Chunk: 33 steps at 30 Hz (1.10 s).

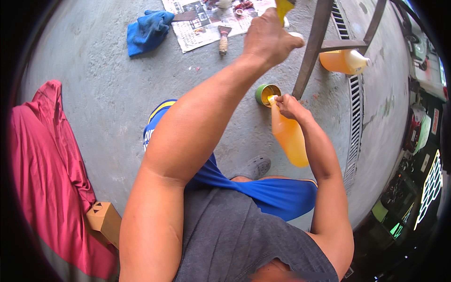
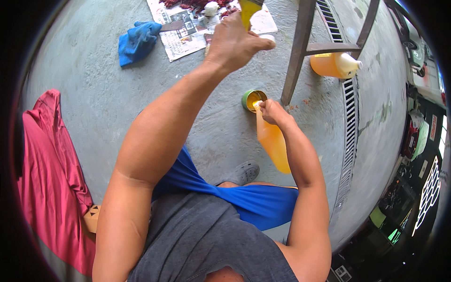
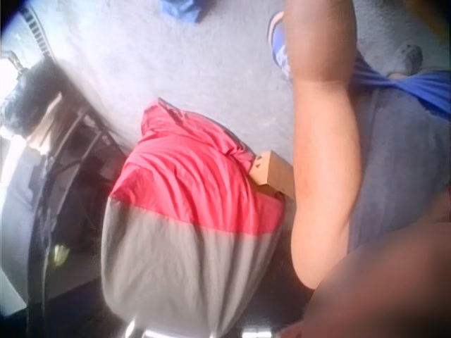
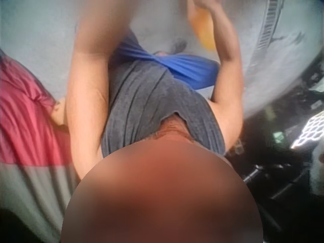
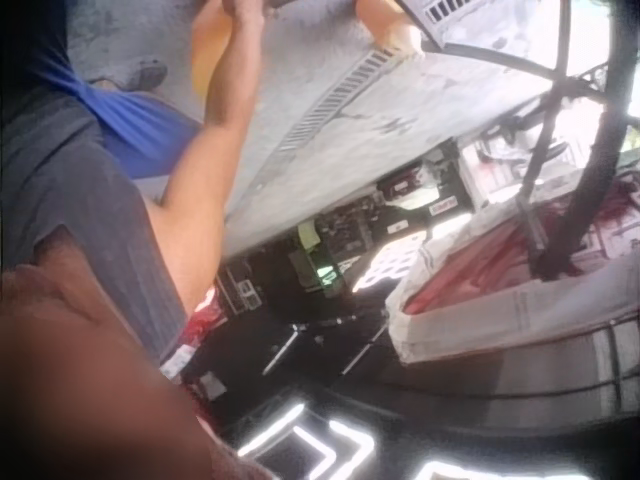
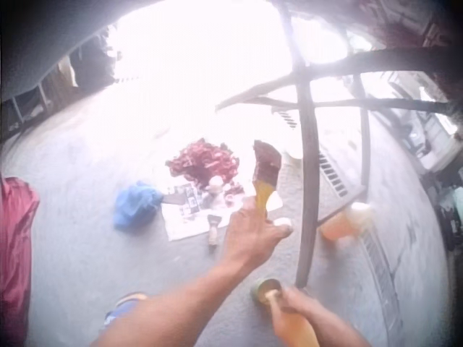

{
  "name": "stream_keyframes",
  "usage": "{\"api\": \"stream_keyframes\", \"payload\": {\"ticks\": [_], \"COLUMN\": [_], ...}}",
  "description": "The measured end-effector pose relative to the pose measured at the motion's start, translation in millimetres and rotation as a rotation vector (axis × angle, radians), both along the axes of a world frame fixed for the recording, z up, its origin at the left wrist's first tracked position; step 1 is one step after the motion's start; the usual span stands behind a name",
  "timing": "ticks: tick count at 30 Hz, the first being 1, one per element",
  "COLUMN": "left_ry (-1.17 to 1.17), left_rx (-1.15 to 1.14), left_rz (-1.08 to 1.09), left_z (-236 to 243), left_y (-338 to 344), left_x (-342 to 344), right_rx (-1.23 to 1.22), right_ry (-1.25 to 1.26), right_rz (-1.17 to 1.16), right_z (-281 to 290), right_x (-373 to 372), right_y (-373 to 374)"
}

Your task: The person paints a large red car hood with a yellow paintbrush, repeatedly dipping the brush into a small can and applying paint in broad strokes. The person briefly pours liquid from a yellow jug into the paint can before continuing to paint the hood.

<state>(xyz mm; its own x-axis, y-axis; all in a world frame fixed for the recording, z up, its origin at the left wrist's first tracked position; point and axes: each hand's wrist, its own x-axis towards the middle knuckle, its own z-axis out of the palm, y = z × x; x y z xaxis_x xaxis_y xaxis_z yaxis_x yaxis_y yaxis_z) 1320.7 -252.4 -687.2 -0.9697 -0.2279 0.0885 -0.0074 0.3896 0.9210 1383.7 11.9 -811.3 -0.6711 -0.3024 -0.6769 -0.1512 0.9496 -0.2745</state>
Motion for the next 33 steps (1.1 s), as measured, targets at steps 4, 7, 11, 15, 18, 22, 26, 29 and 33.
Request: {"api": "stream_keyframes", "payload": {"ticks": [4, 7, 11, 15, 18, 22, 26, 29, 33], "left_ry": [-0.051, -0.046, 0.009, -0.073, -0.060, -0.103, -0.176, -0.165, -0.081], "left_rx": [0.007, 0.038, -0.006, -0.038, -0.036, 0.017, 0.070, 0.135, 0.181], "left_rz": [-0.079, -0.101, -0.133, -0.189, -0.199, -0.191, -0.222, -0.254, -0.248], "left_z": [8, 13, 14, 13, 13, 13, 16, 21, 33], "left_y": [-2, 3, 10, 13, 15, 21, 23, 26, 27], "left_x": [5, 11, 18, 21, 19, 19, 18, 18, 23], "right_rx": [-0.066, -0.099, -0.174, -0.224, -0.376, -0.405, -0.381, -0.332, -0.342], "right_ry": [0.088, 0.161, 0.258, 0.283, 0.420, 0.599, 0.748, 0.922, 1.108], "right_rz": [-0.083, -0.144, -0.178, -0.235, -0.291, -0.445, -0.651, -0.654, -0.748], "right_z": [10, 15, 21, 29, 35, 55, 91, 102, 73], "right_x": [22, 32, 43, 54, 59, 47, 25, 0, -49], "right_y": [11, 18, 23, 28, 44, 90, 135, 153, 171]}}
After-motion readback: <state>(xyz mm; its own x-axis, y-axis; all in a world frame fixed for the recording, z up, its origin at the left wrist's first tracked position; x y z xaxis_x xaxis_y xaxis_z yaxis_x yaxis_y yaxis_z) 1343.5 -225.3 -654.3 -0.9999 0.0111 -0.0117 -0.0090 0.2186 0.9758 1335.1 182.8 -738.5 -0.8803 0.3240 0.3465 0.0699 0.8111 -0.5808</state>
